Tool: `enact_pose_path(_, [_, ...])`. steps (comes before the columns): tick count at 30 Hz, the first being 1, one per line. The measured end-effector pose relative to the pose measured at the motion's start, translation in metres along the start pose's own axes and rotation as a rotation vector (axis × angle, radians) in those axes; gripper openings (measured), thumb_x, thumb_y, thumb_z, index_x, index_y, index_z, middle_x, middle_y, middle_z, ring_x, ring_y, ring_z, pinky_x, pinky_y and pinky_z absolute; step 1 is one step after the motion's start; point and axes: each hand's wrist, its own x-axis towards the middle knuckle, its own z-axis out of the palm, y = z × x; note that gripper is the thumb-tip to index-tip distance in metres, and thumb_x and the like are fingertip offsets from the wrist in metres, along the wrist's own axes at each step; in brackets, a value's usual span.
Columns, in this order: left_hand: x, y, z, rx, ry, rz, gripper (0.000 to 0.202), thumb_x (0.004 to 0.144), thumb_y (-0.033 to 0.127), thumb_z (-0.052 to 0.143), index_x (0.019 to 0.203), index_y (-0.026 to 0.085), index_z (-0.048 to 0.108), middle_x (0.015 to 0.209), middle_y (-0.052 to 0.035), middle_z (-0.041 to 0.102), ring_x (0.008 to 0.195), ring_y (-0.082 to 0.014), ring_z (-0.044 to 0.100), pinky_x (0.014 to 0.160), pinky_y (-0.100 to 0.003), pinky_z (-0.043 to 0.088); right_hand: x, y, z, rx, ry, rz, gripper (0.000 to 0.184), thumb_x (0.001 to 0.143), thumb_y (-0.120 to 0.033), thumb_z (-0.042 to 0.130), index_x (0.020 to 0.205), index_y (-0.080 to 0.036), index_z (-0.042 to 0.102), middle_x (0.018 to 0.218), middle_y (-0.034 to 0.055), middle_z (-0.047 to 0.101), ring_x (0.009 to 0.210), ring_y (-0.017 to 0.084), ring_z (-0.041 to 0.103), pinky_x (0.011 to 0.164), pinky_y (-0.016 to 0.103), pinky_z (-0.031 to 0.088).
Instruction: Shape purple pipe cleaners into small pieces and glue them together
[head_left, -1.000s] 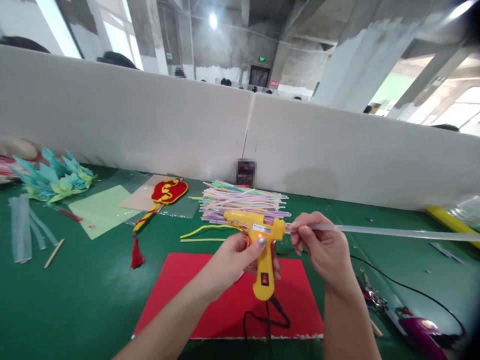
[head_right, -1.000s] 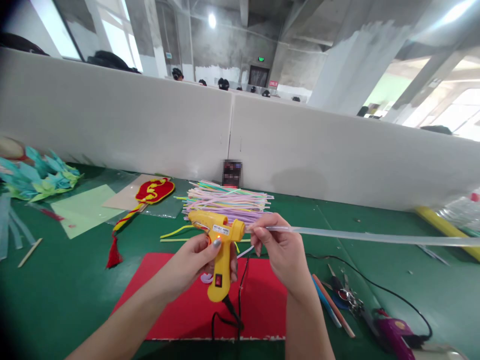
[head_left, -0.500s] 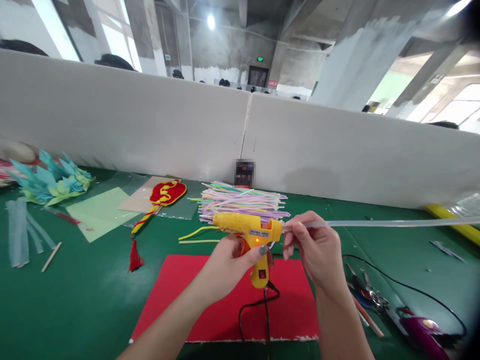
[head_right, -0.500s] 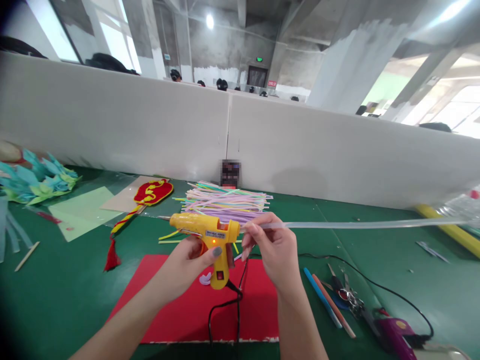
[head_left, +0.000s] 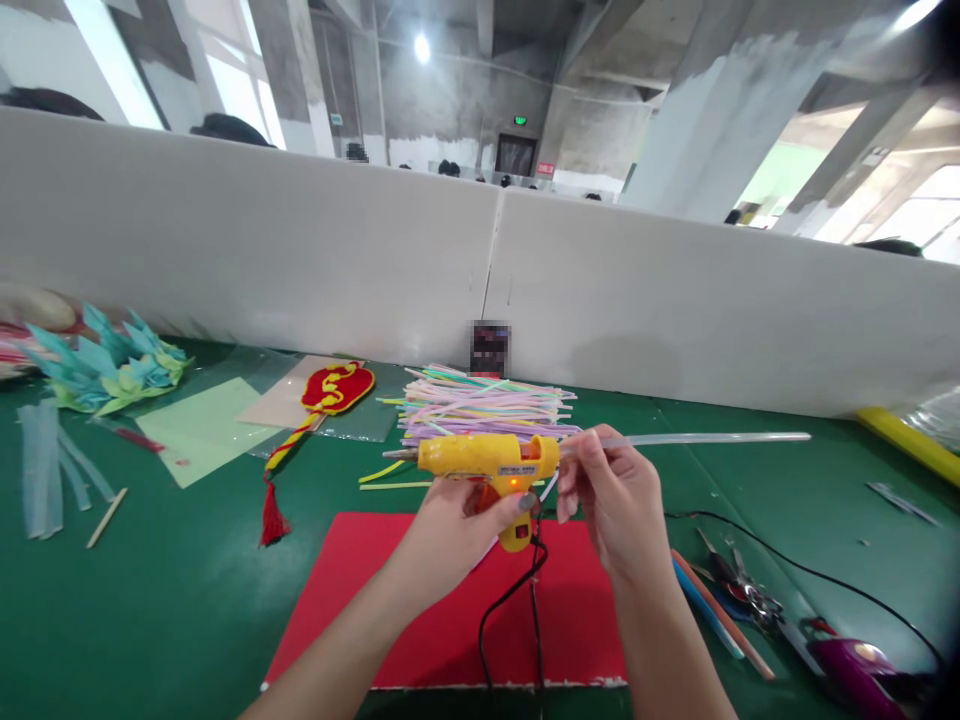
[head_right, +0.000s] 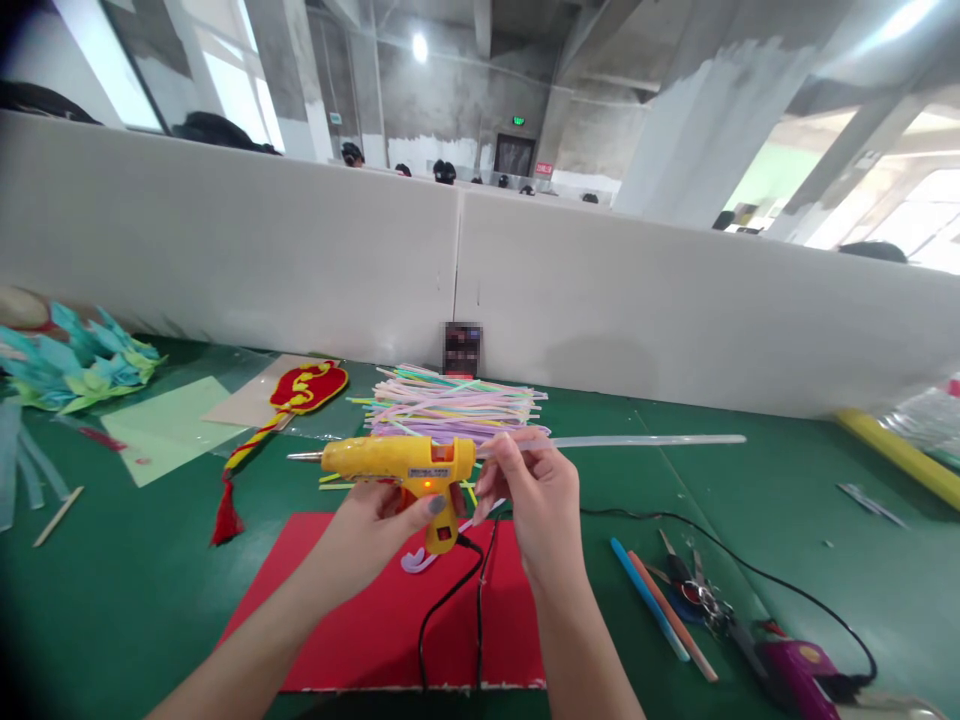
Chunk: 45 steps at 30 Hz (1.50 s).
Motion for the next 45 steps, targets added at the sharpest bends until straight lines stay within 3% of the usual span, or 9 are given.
enact_pose_path(5, [0.007, -0.004, -0.009, -0.046, -0.010, -0.042, 0.033, 0.072, 0.037, 0.060, 0.095, 0.014, 0.061, 0.100, -0.0093, 0.066, 0.090, -0.0246, 0.062, 0.077, -0.034, 0.049, 0.001, 0.004, 0.007, -0.030, -0.028, 0.022, 0.024, 0.079, -0.042, 0.054, 0.078, -0.018, 0.054, 0.049, -0.0049, 0.053, 0.036, 0.007, 0.046, 0.032, 0.018, 0.040])
enact_pose_path(9, [0.013, -0.005, -0.018, -0.055, 0.154, -0.105, 0.039, 0.072, 0.043, 0.060, 0.095, 0.011, 0.059, 0.094, -0.0115, 0.066, 0.086, -0.0262, 0.063, 0.069, -0.033, 0.051, 0.005, 0.009, 0.013, -0.085, -0.156, 0.103, 0.034, 0.079, -0.048, 0.050, 0.089, -0.017, 0.057, 0.062, -0.0005, 0.059, 0.046, 0.010, 0.051, 0.036, 0.020, 0.042])
enact_pose_path(12, [0.016, -0.005, -0.022, -0.022, 0.205, -0.103, 0.040, 0.070, 0.044, 0.062, 0.092, 0.010, 0.060, 0.090, -0.0108, 0.067, 0.085, -0.0259, 0.063, 0.072, -0.034, 0.050, 0.008, 0.014, 0.014, -0.066, -0.142, 0.146, 0.036, 0.077, -0.049, 0.052, 0.086, -0.015, 0.061, 0.066, 0.0006, 0.058, 0.050, 0.010, 0.049, 0.037, 0.019, 0.040])
enact_pose_path(20, [0.011, -0.016, -0.008, -0.203, -0.016, -0.132, 0.044, 0.074, 0.051, 0.054, 0.097, 0.014, 0.062, 0.087, -0.0086, 0.068, 0.080, -0.0206, 0.063, 0.061, -0.025, 0.050, 0.013, 0.019, 0.007, 0.250, 0.042, 0.174, 0.025, 0.074, -0.044, 0.059, 0.081, -0.020, 0.060, 0.061, -0.0037, 0.053, 0.048, 0.007, 0.045, 0.038, 0.017, 0.033])
enact_pose_path(29, [0.010, -0.022, 0.001, -0.449, -0.025, -0.168, 0.037, 0.074, 0.043, 0.059, 0.098, 0.015, 0.057, 0.090, -0.0081, 0.066, 0.078, -0.0197, 0.064, 0.068, -0.029, 0.050, 0.013, 0.019, 0.007, 0.232, 0.093, 0.162, 0.026, 0.074, -0.044, 0.059, 0.081, -0.019, 0.061, 0.061, -0.0036, 0.055, 0.044, 0.006, 0.043, 0.037, 0.019, 0.032])
enact_pose_path(34, [0.009, -0.022, 0.001, -0.405, -0.032, -0.175, 0.033, 0.076, 0.045, 0.055, 0.087, 0.014, 0.055, 0.081, -0.0059, 0.065, 0.064, -0.0178, 0.063, 0.062, -0.031, 0.051, 0.011, 0.018, 0.010, 0.132, 0.162, 0.048, 0.028, 0.076, -0.044, 0.057, 0.076, -0.016, 0.063, 0.060, -0.0010, 0.058, 0.046, 0.008, 0.048, 0.040, 0.020, 0.037])
enact_pose_path(36, [0.008, -0.020, 0.001, -0.360, -0.005, -0.167, 0.035, 0.075, 0.046, 0.057, 0.091, 0.015, 0.055, 0.083, -0.0057, 0.065, 0.068, -0.0182, 0.063, 0.064, -0.031, 0.051, 0.010, 0.017, 0.010, 0.122, 0.177, 0.046, 0.028, 0.075, -0.044, 0.058, 0.075, -0.016, 0.063, 0.060, -0.0008, 0.058, 0.047, 0.009, 0.049, 0.042, 0.021, 0.039])
enact_pose_path(41, [0.007, -0.019, 0.000, -0.240, 0.014, -0.100, 0.039, 0.076, 0.043, 0.057, 0.103, 0.016, 0.057, 0.096, -0.0075, 0.064, 0.102, -0.0233, 0.055, 0.086, -0.032, 0.044, 0.007, 0.011, 0.010, 0.122, 0.186, 0.075, 0.028, 0.074, -0.044, 0.058, 0.073, -0.017, 0.063, 0.058, -0.0012, 0.056, 0.045, 0.009, 0.048, 0.041, 0.022, 0.039])
enact_pose_path(45, [0.005, -0.018, -0.003, -0.180, -0.008, -0.075, 0.037, 0.077, 0.044, 0.055, 0.102, 0.017, 0.058, 0.103, -0.0081, 0.063, 0.110, -0.0250, 0.050, 0.091, -0.034, 0.041, 0.003, 0.006, 0.011, 0.100, 0.189, 0.057, 0.028, 0.075, -0.044, 0.057, 0.073, -0.017, 0.063, 0.058, -0.0011, 0.056, 0.045, 0.008, 0.047, 0.042, 0.022, 0.040])
